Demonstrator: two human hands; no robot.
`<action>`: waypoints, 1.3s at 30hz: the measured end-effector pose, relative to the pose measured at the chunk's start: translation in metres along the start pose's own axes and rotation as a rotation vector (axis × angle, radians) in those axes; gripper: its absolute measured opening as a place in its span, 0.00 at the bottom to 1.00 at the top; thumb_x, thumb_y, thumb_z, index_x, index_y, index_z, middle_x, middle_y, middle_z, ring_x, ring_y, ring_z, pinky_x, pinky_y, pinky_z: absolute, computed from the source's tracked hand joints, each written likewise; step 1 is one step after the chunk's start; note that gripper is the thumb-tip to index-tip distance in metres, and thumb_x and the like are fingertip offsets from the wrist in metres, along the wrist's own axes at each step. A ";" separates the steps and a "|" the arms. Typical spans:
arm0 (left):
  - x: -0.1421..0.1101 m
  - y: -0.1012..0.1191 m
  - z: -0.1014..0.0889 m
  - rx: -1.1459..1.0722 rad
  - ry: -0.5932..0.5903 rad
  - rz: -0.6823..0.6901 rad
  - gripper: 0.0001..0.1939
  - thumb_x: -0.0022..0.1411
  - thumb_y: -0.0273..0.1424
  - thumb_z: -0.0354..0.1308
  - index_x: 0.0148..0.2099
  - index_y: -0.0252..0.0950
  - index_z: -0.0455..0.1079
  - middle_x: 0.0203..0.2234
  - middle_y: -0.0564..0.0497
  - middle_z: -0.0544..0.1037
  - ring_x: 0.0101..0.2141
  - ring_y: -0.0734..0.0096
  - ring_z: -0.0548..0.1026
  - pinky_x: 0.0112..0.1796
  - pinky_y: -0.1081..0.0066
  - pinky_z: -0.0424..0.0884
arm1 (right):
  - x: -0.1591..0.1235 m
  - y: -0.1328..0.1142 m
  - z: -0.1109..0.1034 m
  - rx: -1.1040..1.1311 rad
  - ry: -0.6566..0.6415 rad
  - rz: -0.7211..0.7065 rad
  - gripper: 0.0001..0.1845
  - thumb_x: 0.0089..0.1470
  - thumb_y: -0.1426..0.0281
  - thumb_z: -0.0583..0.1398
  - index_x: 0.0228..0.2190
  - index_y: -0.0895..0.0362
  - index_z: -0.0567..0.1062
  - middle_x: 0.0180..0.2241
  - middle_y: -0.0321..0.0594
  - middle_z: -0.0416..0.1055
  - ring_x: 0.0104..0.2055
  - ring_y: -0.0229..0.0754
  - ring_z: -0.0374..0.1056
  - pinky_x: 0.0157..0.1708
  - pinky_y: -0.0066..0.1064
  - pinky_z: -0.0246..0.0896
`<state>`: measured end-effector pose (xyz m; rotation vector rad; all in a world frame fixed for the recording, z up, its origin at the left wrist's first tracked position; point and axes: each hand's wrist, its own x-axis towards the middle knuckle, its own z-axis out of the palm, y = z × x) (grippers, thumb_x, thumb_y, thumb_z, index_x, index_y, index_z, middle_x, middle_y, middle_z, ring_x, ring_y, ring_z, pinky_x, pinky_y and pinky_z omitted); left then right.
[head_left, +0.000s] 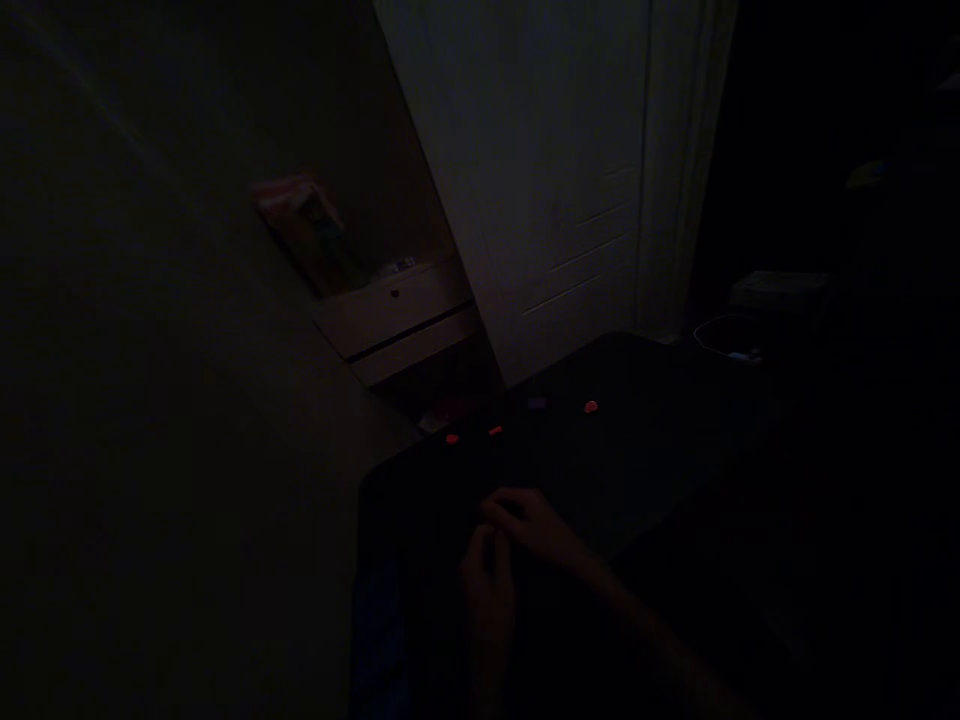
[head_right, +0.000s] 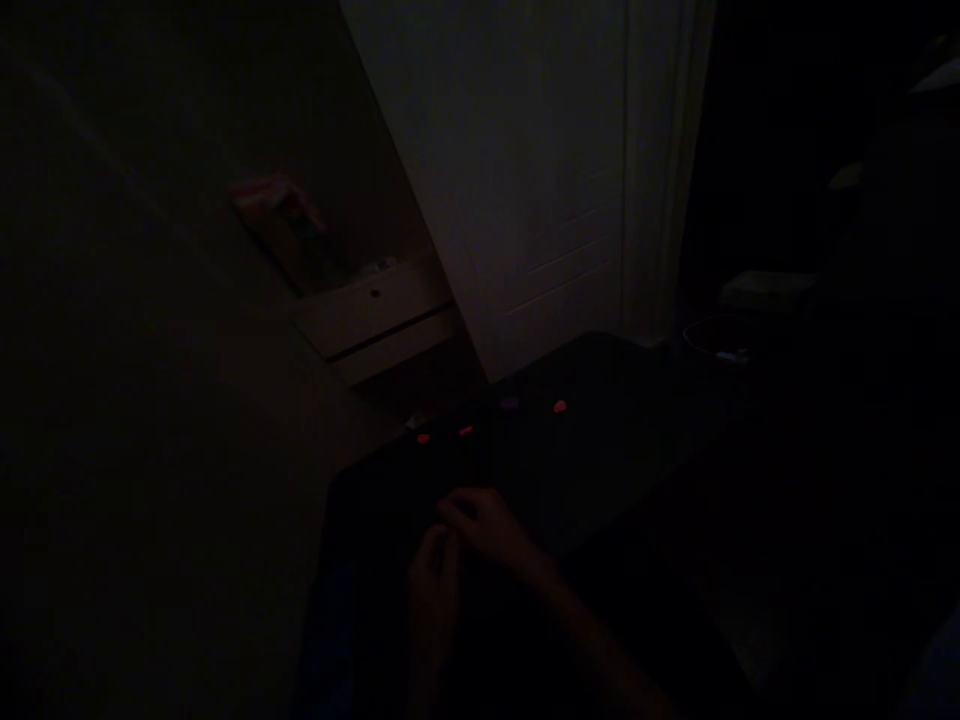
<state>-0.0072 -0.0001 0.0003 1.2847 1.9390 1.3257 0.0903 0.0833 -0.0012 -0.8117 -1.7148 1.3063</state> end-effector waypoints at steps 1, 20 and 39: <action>0.000 0.001 0.000 -0.004 0.002 -0.007 0.18 0.64 0.47 0.53 0.35 0.37 0.74 0.29 0.48 0.78 0.33 0.58 0.77 0.37 0.64 0.72 | 0.000 0.000 0.000 -0.001 0.002 0.002 0.14 0.64 0.63 0.59 0.33 0.56 0.81 0.32 0.36 0.79 0.36 0.44 0.75 0.36 0.30 0.64; -0.001 -0.003 0.001 -0.027 -0.043 -0.001 0.16 0.67 0.42 0.52 0.38 0.36 0.74 0.32 0.47 0.79 0.35 0.59 0.77 0.38 0.66 0.69 | 0.001 0.005 0.001 0.015 -0.017 0.018 0.16 0.63 0.60 0.58 0.35 0.57 0.81 0.34 0.40 0.80 0.38 0.46 0.75 0.39 0.32 0.64; 0.001 -0.008 0.003 -0.038 -0.040 -0.013 0.19 0.66 0.45 0.51 0.38 0.36 0.74 0.33 0.45 0.79 0.36 0.57 0.76 0.39 0.63 0.69 | 0.001 0.009 0.002 0.032 -0.009 0.015 0.16 0.63 0.61 0.58 0.35 0.58 0.82 0.34 0.40 0.80 0.38 0.46 0.75 0.38 0.31 0.64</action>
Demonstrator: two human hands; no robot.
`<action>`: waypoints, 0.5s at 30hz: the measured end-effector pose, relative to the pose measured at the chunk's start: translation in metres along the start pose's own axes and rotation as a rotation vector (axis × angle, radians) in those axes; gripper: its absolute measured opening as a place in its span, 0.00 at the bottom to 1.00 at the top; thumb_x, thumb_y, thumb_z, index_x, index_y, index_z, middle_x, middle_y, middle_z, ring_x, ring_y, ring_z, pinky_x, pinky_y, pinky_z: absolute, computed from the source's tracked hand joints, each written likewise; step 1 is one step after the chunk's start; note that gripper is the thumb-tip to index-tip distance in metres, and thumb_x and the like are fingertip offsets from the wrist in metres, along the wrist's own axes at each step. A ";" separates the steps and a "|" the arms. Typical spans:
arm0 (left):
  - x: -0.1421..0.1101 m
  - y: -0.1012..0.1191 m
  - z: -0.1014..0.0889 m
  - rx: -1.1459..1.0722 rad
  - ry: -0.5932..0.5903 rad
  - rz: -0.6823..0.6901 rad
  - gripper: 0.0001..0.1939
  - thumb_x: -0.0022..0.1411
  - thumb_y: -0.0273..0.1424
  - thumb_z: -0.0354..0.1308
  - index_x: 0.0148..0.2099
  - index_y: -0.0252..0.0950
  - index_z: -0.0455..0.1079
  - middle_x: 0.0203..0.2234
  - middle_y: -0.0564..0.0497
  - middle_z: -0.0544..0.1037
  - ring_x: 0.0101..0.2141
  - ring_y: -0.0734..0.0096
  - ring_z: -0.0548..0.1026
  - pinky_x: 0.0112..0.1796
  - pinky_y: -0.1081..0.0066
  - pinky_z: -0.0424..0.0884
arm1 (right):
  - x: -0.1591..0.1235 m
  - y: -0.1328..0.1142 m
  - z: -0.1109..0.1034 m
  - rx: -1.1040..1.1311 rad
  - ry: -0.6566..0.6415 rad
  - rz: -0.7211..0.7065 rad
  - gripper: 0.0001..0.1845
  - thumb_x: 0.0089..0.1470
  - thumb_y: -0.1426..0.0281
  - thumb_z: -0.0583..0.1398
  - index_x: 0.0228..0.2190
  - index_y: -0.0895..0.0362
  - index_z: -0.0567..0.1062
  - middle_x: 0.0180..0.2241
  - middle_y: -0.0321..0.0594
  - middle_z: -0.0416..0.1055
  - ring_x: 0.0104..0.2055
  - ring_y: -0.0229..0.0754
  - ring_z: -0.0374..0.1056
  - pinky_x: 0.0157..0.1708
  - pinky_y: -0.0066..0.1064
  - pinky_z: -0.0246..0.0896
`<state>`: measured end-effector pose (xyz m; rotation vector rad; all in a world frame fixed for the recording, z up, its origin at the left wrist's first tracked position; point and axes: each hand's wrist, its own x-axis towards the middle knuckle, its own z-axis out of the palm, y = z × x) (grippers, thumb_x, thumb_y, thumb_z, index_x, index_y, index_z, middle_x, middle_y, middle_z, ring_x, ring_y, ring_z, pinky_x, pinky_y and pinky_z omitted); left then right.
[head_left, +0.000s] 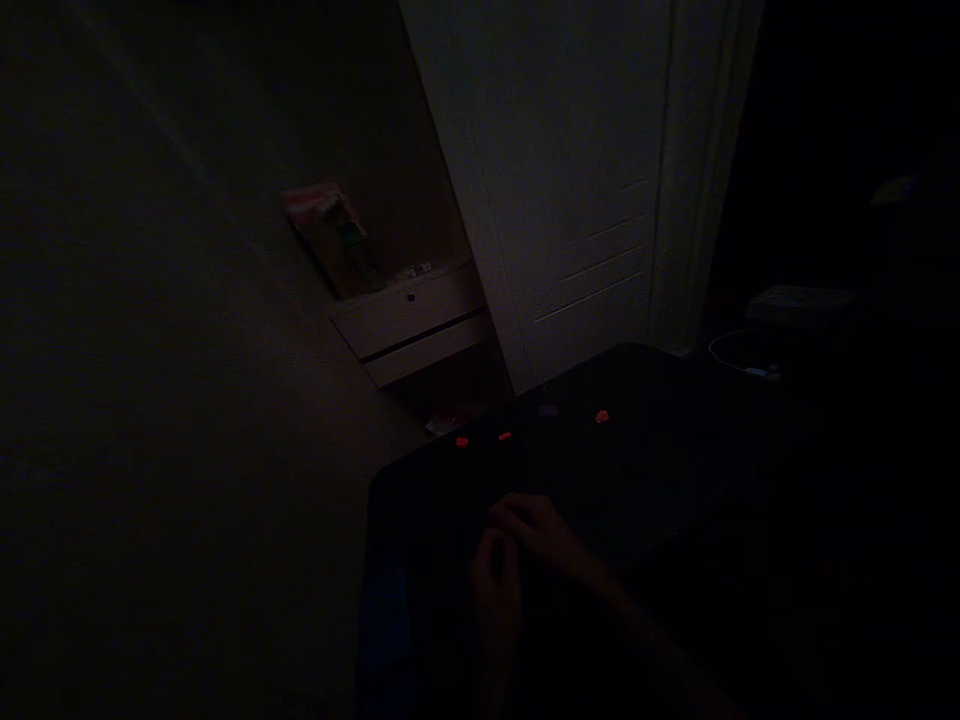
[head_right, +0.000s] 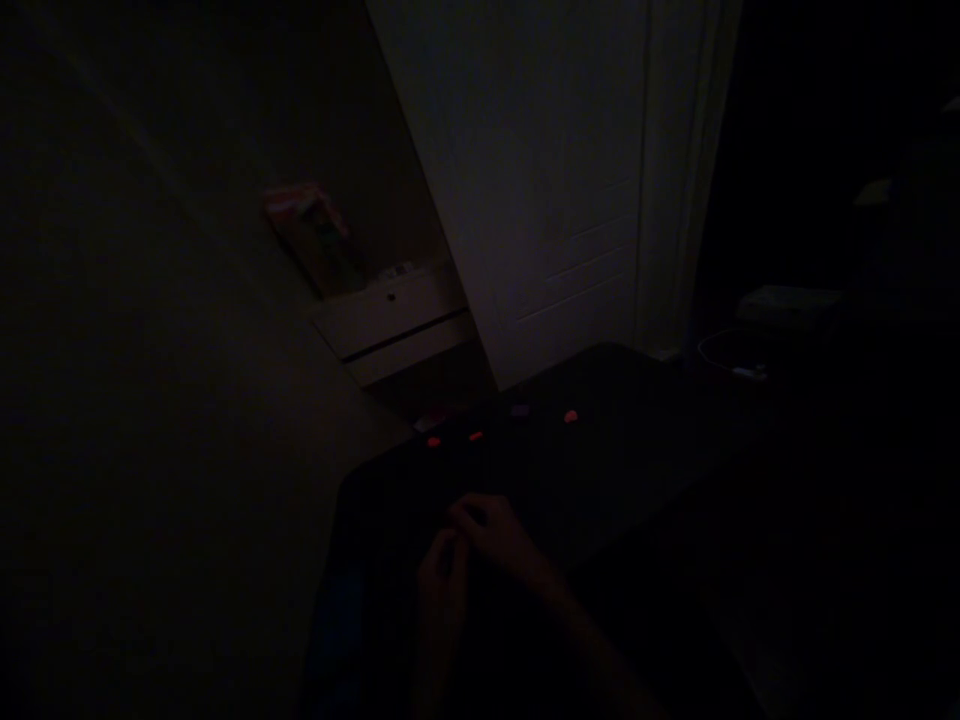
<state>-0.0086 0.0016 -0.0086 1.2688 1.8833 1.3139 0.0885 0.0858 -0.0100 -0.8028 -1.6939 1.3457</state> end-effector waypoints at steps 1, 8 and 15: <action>0.000 0.000 0.000 0.002 0.000 0.000 0.19 0.65 0.45 0.50 0.38 0.36 0.74 0.32 0.45 0.79 0.35 0.57 0.76 0.39 0.63 0.69 | 0.000 0.000 0.000 -0.001 0.000 -0.001 0.17 0.63 0.60 0.58 0.35 0.58 0.82 0.34 0.40 0.80 0.38 0.46 0.75 0.38 0.31 0.64; -0.001 0.001 -0.001 0.017 0.009 0.026 0.20 0.65 0.46 0.50 0.37 0.36 0.73 0.32 0.44 0.78 0.34 0.56 0.76 0.39 0.63 0.70 | -0.001 -0.003 0.000 -0.006 -0.001 0.002 0.18 0.63 0.59 0.58 0.34 0.58 0.82 0.33 0.40 0.80 0.37 0.46 0.74 0.37 0.31 0.63; 0.000 0.004 -0.001 0.013 0.004 0.010 0.20 0.65 0.46 0.51 0.37 0.36 0.74 0.31 0.44 0.79 0.34 0.56 0.77 0.37 0.64 0.70 | -0.001 -0.003 0.000 -0.006 0.008 0.006 0.17 0.62 0.60 0.58 0.33 0.58 0.81 0.32 0.40 0.79 0.36 0.45 0.74 0.36 0.31 0.63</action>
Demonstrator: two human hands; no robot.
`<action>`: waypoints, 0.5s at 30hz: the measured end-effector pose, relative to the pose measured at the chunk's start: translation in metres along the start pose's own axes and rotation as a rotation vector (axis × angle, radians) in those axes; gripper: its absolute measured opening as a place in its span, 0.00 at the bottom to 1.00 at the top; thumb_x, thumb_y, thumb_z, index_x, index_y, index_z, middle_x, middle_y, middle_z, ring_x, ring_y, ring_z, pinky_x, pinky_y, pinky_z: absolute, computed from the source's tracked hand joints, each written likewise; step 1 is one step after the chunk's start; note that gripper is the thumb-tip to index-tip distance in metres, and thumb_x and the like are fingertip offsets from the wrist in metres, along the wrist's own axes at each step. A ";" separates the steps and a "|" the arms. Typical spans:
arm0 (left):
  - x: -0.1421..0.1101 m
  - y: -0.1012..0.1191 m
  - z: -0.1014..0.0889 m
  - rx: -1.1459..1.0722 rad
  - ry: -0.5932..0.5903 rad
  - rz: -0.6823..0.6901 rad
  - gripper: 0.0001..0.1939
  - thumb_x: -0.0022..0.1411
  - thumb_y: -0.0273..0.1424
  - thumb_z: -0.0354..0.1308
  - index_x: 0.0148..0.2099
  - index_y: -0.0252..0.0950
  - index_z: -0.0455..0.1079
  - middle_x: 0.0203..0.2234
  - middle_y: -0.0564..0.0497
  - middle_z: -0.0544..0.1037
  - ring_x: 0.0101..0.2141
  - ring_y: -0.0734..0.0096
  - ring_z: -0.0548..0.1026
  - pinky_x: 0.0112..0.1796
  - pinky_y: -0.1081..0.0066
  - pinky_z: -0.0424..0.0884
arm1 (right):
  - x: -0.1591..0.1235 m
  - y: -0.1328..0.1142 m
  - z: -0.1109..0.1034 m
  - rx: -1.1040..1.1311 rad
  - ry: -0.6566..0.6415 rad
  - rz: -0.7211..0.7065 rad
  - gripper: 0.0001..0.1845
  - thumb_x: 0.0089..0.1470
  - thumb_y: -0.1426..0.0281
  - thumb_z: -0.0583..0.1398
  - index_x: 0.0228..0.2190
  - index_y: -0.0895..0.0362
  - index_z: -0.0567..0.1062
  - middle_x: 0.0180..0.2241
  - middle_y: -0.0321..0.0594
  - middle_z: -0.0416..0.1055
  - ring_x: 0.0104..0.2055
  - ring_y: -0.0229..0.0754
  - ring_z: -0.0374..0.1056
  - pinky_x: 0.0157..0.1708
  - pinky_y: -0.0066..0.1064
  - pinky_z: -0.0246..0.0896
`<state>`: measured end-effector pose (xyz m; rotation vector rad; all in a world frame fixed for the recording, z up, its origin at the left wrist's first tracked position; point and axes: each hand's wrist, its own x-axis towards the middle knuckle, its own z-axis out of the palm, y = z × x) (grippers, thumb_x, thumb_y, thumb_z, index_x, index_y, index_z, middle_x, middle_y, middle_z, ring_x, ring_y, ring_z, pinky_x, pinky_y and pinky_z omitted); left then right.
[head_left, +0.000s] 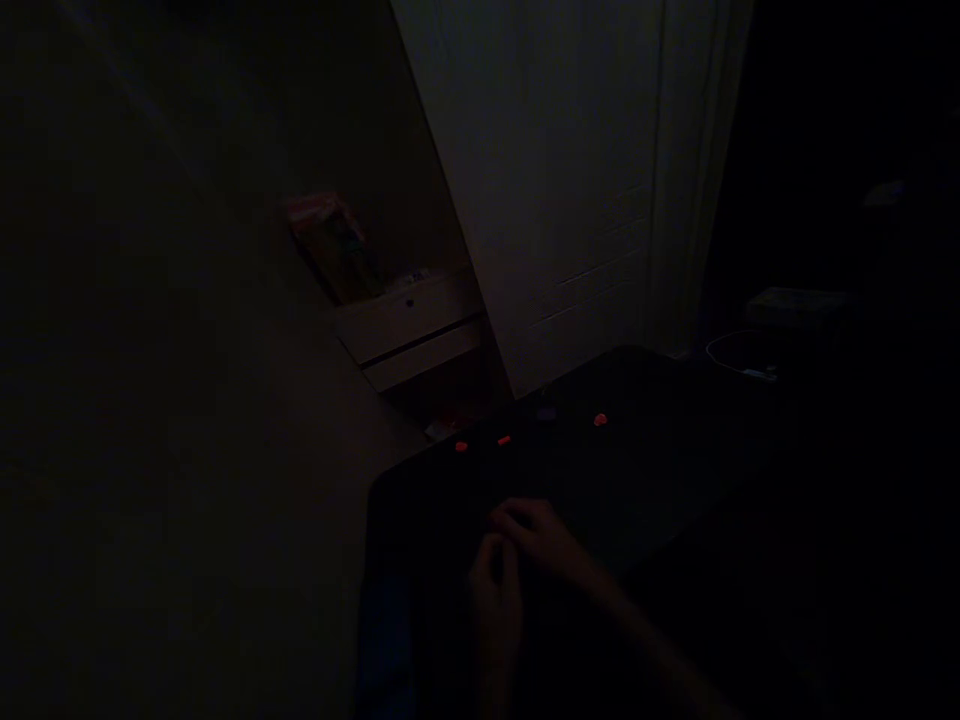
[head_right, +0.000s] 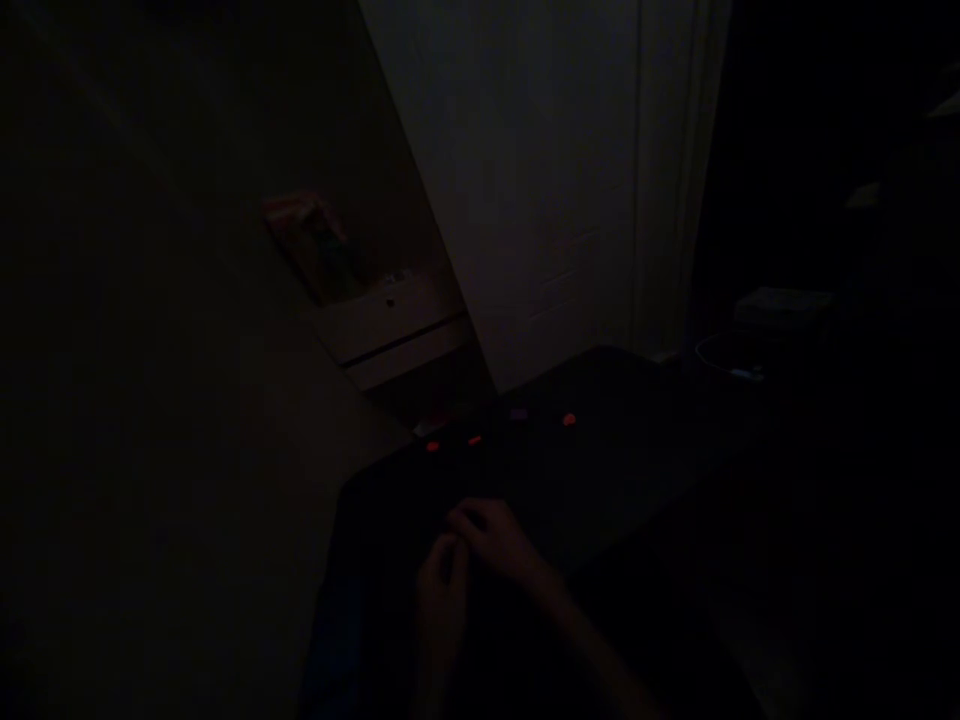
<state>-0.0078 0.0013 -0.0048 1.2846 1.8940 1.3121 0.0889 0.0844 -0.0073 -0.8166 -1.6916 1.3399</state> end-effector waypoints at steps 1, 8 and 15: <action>0.000 0.000 0.000 0.002 0.001 0.007 0.19 0.65 0.46 0.51 0.37 0.36 0.74 0.31 0.44 0.79 0.34 0.56 0.77 0.37 0.63 0.70 | 0.000 0.000 0.000 0.000 -0.001 -0.001 0.17 0.62 0.60 0.58 0.34 0.58 0.81 0.32 0.40 0.79 0.36 0.45 0.74 0.36 0.31 0.63; -0.001 -0.003 -0.001 -0.009 -0.006 0.019 0.20 0.66 0.47 0.52 0.38 0.36 0.74 0.31 0.45 0.79 0.33 0.58 0.77 0.36 0.65 0.69 | 0.000 0.001 0.001 0.000 0.002 -0.007 0.17 0.63 0.60 0.58 0.35 0.59 0.82 0.34 0.41 0.80 0.37 0.45 0.75 0.38 0.31 0.63; 0.000 -0.001 -0.001 -0.005 0.016 0.015 0.21 0.65 0.49 0.52 0.37 0.36 0.74 0.32 0.44 0.80 0.34 0.56 0.78 0.37 0.64 0.71 | -0.001 -0.003 0.000 -0.003 0.000 0.002 0.16 0.63 0.61 0.58 0.34 0.59 0.82 0.33 0.40 0.80 0.37 0.45 0.75 0.36 0.31 0.63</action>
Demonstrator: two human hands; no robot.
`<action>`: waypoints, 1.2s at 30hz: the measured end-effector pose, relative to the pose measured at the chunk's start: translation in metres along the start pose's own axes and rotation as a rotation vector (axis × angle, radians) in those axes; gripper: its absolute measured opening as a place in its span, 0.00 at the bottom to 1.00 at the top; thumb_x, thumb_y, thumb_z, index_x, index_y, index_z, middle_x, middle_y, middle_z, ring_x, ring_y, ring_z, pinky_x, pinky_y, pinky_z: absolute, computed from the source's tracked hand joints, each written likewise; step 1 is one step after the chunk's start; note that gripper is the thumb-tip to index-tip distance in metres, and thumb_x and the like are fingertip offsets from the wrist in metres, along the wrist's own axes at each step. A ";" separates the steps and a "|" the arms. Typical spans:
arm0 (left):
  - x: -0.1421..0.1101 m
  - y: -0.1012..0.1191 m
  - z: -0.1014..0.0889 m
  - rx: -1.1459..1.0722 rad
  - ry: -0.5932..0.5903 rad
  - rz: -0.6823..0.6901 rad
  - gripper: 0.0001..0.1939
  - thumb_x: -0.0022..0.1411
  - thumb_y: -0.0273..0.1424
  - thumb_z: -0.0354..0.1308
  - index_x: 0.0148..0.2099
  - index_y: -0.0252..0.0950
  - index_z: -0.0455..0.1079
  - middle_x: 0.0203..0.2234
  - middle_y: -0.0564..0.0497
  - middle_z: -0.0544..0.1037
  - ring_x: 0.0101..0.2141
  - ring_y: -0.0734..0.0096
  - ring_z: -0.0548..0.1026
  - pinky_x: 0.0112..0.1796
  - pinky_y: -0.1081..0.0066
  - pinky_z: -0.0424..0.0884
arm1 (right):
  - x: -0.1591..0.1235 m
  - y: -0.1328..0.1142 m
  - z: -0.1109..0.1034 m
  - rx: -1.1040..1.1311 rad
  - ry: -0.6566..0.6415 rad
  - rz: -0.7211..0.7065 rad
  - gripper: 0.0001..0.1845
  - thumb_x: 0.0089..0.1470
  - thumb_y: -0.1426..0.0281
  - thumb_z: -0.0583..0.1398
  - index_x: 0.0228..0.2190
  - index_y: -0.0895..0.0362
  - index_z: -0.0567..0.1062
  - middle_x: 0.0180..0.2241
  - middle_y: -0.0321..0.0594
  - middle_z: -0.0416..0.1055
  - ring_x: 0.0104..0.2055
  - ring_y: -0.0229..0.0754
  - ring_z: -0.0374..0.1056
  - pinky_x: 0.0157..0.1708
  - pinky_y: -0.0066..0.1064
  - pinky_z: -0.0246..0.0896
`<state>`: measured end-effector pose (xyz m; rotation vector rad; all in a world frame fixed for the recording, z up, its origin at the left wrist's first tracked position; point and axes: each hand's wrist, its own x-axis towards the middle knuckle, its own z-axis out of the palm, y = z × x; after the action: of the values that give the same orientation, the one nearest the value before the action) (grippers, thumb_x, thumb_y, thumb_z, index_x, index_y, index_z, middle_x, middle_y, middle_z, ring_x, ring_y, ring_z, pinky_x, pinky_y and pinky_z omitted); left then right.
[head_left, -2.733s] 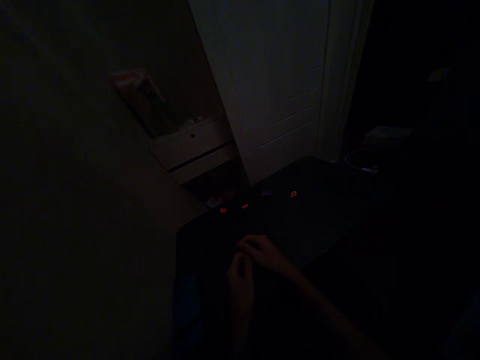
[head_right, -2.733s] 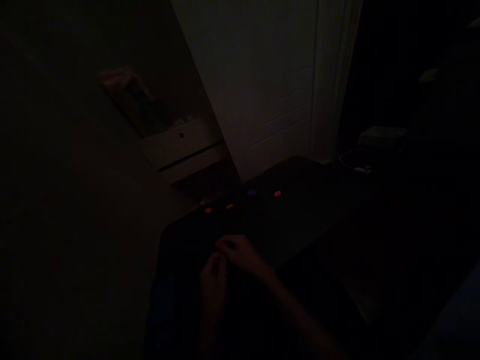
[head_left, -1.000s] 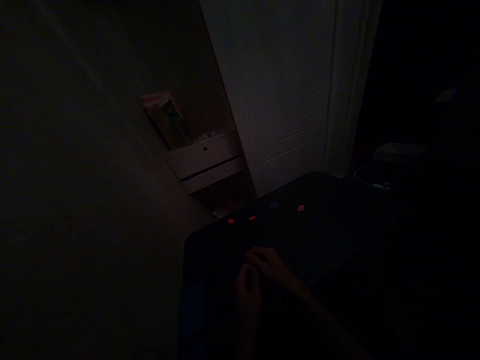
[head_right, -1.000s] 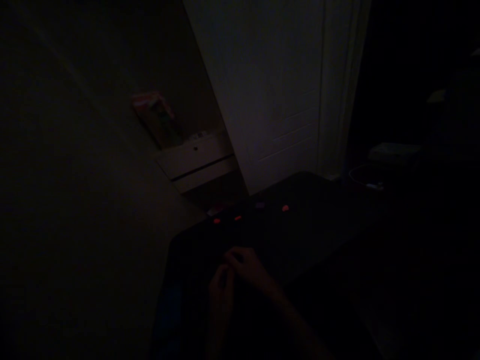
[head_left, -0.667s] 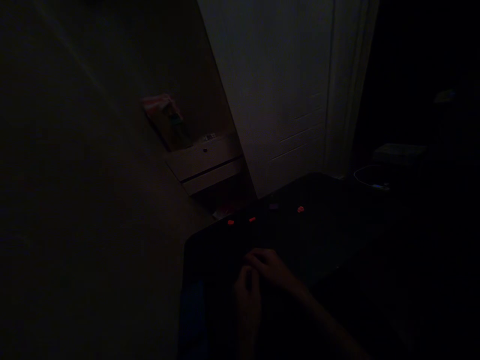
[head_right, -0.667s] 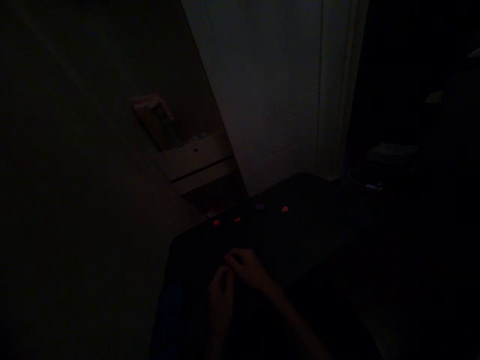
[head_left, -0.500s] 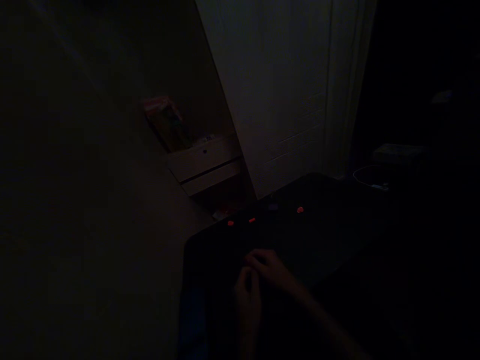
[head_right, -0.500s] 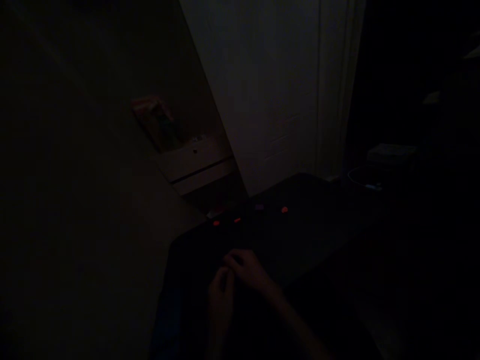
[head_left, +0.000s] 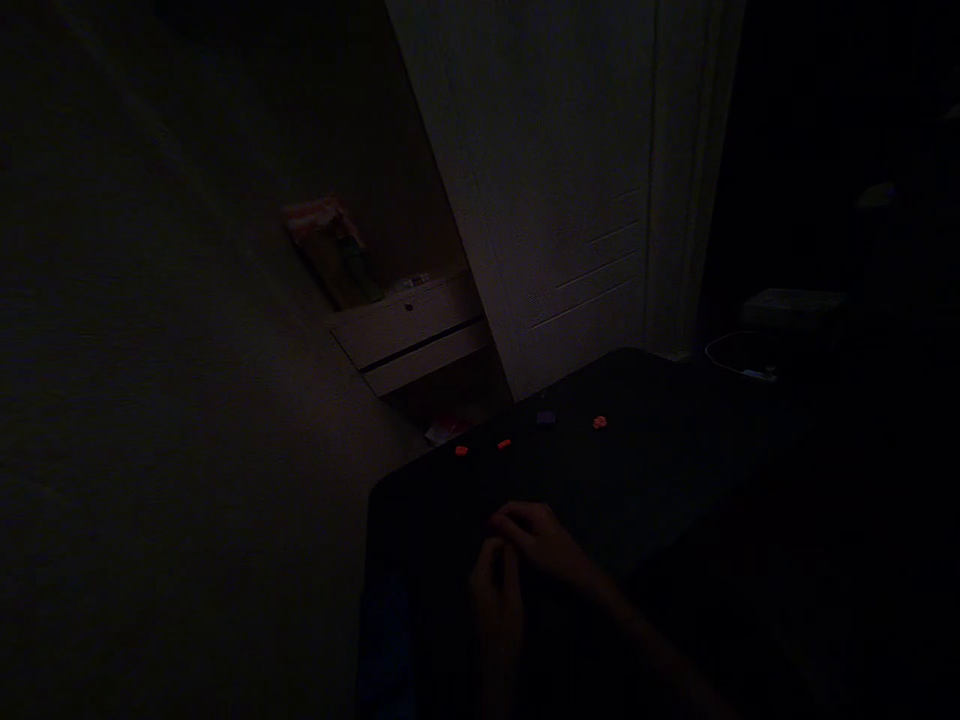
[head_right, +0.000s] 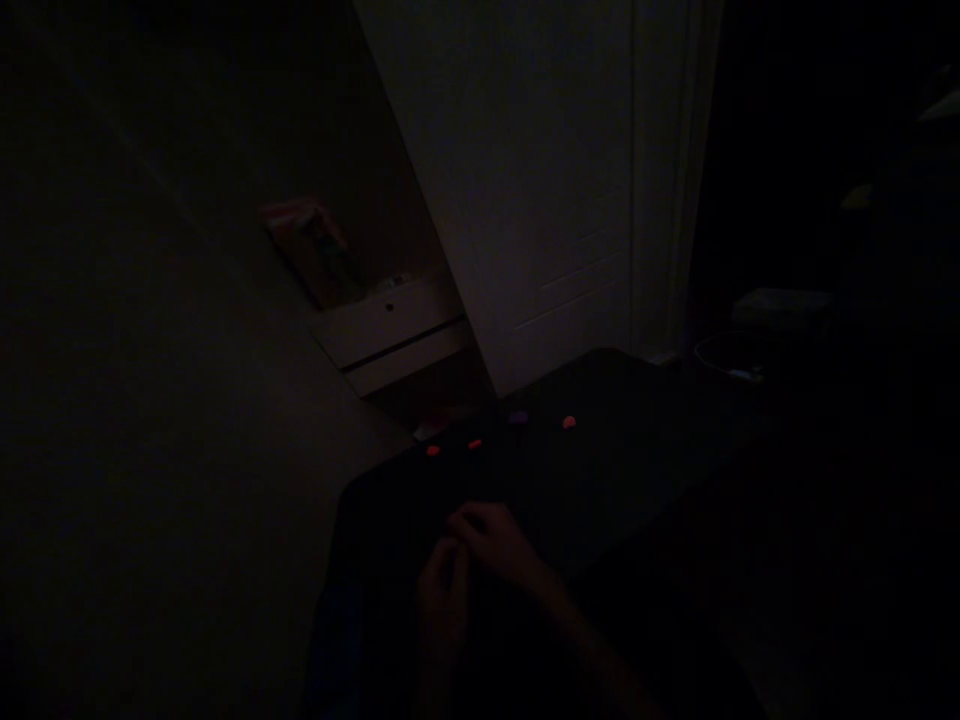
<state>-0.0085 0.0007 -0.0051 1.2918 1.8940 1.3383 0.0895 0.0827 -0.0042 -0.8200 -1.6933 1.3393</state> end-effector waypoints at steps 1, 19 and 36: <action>0.000 0.000 0.000 -0.010 0.000 0.002 0.21 0.65 0.49 0.53 0.37 0.36 0.75 0.33 0.44 0.80 0.35 0.55 0.78 0.38 0.63 0.71 | 0.000 0.000 0.000 -0.001 0.001 -0.001 0.16 0.63 0.61 0.58 0.34 0.58 0.82 0.33 0.40 0.80 0.37 0.45 0.75 0.37 0.31 0.64; 0.001 -0.001 0.000 0.007 -0.033 -0.011 0.19 0.66 0.45 0.50 0.38 0.35 0.73 0.33 0.44 0.79 0.36 0.57 0.77 0.39 0.63 0.70 | 0.001 0.000 -0.001 -0.020 -0.002 -0.018 0.17 0.63 0.61 0.58 0.34 0.59 0.81 0.33 0.40 0.80 0.37 0.45 0.75 0.37 0.31 0.63; 0.000 -0.003 -0.001 0.009 -0.025 -0.014 0.19 0.66 0.46 0.51 0.38 0.36 0.74 0.31 0.46 0.79 0.34 0.59 0.77 0.37 0.66 0.70 | 0.001 -0.001 -0.001 -0.029 -0.010 -0.011 0.16 0.63 0.61 0.58 0.34 0.58 0.82 0.34 0.40 0.80 0.38 0.46 0.75 0.38 0.31 0.64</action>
<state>-0.0107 0.0002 -0.0076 1.2912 1.8907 1.3026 0.0900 0.0840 -0.0029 -0.8210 -1.7263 1.3155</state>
